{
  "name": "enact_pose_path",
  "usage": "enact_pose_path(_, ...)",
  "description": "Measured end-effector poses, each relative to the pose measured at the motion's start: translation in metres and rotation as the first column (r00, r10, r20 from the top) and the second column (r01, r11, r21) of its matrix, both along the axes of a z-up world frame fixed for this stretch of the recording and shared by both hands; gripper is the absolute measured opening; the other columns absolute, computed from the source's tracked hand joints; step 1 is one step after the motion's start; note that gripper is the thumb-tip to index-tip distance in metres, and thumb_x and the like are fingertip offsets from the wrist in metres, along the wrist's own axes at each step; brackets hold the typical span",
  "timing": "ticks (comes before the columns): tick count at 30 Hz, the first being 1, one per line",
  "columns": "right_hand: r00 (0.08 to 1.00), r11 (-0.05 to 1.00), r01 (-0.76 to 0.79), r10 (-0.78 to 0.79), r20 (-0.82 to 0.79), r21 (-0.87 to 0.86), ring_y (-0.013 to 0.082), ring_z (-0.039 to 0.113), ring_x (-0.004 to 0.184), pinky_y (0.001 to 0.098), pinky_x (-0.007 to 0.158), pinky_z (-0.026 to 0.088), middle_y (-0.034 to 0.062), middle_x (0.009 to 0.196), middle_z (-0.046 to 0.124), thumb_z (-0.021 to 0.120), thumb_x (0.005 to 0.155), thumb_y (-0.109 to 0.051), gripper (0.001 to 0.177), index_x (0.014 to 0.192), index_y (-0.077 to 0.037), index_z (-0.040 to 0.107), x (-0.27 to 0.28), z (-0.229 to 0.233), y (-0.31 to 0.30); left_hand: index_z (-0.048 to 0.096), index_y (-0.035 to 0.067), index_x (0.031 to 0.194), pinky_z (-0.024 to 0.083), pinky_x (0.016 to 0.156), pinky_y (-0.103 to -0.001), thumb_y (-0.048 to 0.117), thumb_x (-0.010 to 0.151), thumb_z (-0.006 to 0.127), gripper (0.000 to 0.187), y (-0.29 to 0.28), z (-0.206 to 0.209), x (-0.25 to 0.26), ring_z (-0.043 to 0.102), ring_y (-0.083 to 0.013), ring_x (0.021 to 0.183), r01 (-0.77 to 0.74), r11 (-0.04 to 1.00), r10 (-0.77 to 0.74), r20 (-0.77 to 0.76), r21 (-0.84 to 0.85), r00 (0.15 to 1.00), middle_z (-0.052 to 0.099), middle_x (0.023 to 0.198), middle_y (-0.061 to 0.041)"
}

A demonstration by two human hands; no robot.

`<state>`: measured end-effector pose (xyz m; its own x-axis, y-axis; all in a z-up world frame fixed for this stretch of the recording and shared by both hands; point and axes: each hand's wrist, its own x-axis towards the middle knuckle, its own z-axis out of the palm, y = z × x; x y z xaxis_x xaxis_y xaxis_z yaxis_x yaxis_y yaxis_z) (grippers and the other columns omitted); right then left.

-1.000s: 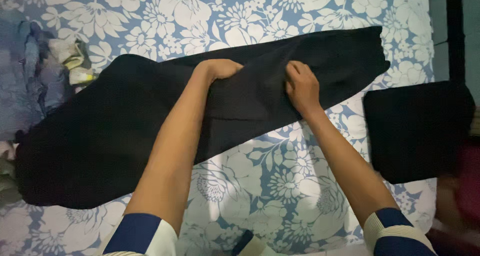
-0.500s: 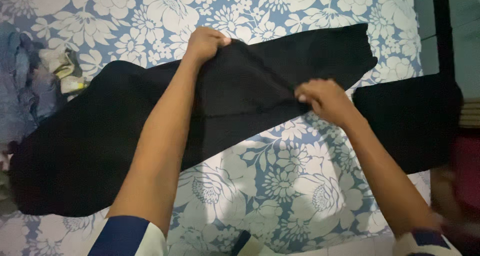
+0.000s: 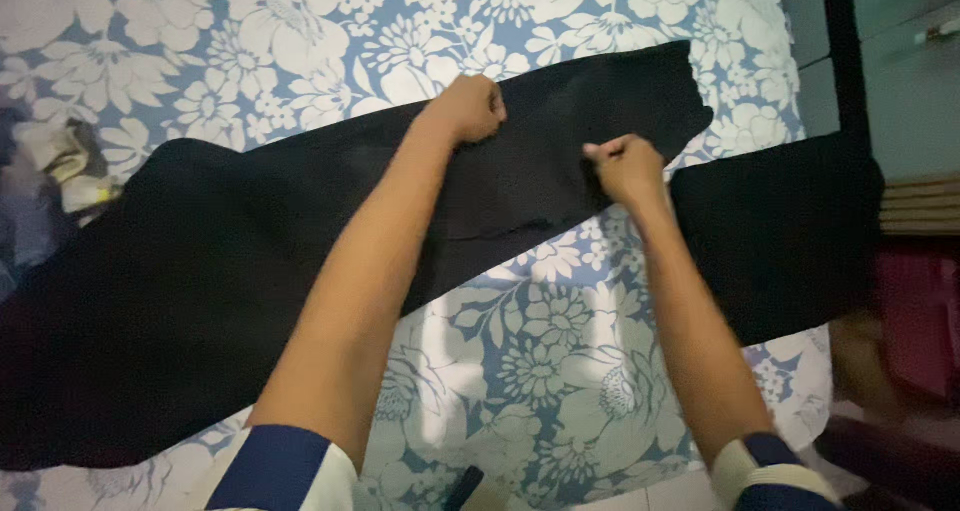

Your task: The person folds a pair of black trousers and a pair of light green trousers by hand on a bed.

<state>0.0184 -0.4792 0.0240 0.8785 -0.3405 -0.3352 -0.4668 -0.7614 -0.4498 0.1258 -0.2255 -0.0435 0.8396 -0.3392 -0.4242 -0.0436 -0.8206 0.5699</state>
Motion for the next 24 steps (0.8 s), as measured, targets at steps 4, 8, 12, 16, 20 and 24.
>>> enact_pose_path(4,0.992,0.996,0.08,-0.083,0.099,0.028,0.0361,0.069,0.102,0.0483,0.093,0.049,0.0187,0.096,0.075,0.085,0.079,-0.039,0.086,0.148,-0.016,0.04,-0.002,-0.016,0.028,0.071,0.005,0.121,0.053,0.095,-0.052,0.055,0.088,0.077,0.06,-0.042,0.011,-0.007,0.065,-0.039,0.12,-0.056,0.989,0.062,-0.037,0.138,0.997,0.068,0.128,-0.021)
enact_pose_path(8,0.969,0.99,0.088,-0.059,0.241,-0.112,0.0421,0.054,0.117,0.0502,0.093,0.048,0.0222,0.127,0.049,0.093,0.074,-0.037,0.085,0.141,-0.018,0.045,0.004,-0.024,0.035,0.067,0.011,0.121,0.05,0.096,-0.051,0.05,0.074,0.085,0.064,-0.041,0.034,-0.017,0.062,-0.0346,0.121,-0.012,0.997,0.023,-0.138,0.081,0.99,0.066,0.128,-0.014)
enact_pose_path(12,0.929,0.985,0.085,-0.024,0.37,-0.147,0.0401,0.048,0.12,0.0499,0.096,0.045,0.0151,0.128,0.048,0.096,0.069,-0.037,0.073,0.127,-0.016,0.057,0.008,-0.033,0.024,0.075,0.007,0.118,0.051,0.102,-0.048,0.053,0.087,0.068,0.056,-0.036,0.008,-0.02,0.068,-0.0355,0.123,-0.07,0.996,0.056,-0.235,-0.05,0.97,0.073,0.127,-0.017)
enact_pose_path(16,0.814,0.987,-0.06,0.136,0.564,-0.151,0.0355,0.056,0.116,0.0476,0.096,0.047,0.0119,0.121,0.059,0.095,0.077,-0.038,0.057,0.115,-0.009,0.065,0.009,-0.034,0.011,0.062,0.001,0.136,0.039,0.111,-0.047,0.067,0.101,0.04,0.078,-0.038,-0.034,-0.005,0.049,-0.0429,0.138,-0.207,0.948,0.13,-0.303,-0.24,0.944,0.056,0.143,-0.026)
enact_pose_path(20,0.871,0.943,-0.233,0.094,0.481,0.238,0.024,0.054,0.099,0.0391,0.087,0.045,0.0046,0.102,0.058,0.083,0.094,-0.032,0.036,0.11,-0.005,0.066,0.006,-0.015,-0.006,0.054,-0.006,0.138,0.033,0.113,-0.047,0.068,0.1,0.036,0.085,-0.047,-0.051,0.009,0.042,-0.042,0.141,-0.32,0.92,0.214,-0.397,-0.225,0.893,0.047,0.147,-0.029)
enact_pose_path(24,0.926,0.634,-0.295,0.005,0.378,0.715,0.0084,0.048,0.089,0.0264,0.083,0.042,-0.0045,0.097,0.055,0.062,0.111,-0.027,0.022,0.115,-0.005,0.064,0.006,0.011,-0.024,0.05,0.006,0.091,0.035,0.077,-0.048,0.065,0.108,0.051,0.061,-0.046,-0.048,0.007,0.037,-0.0327,0.084,-0.455,0.829,0.155,-0.646,-0.327,0.747,0.043,0.094,-0.015)
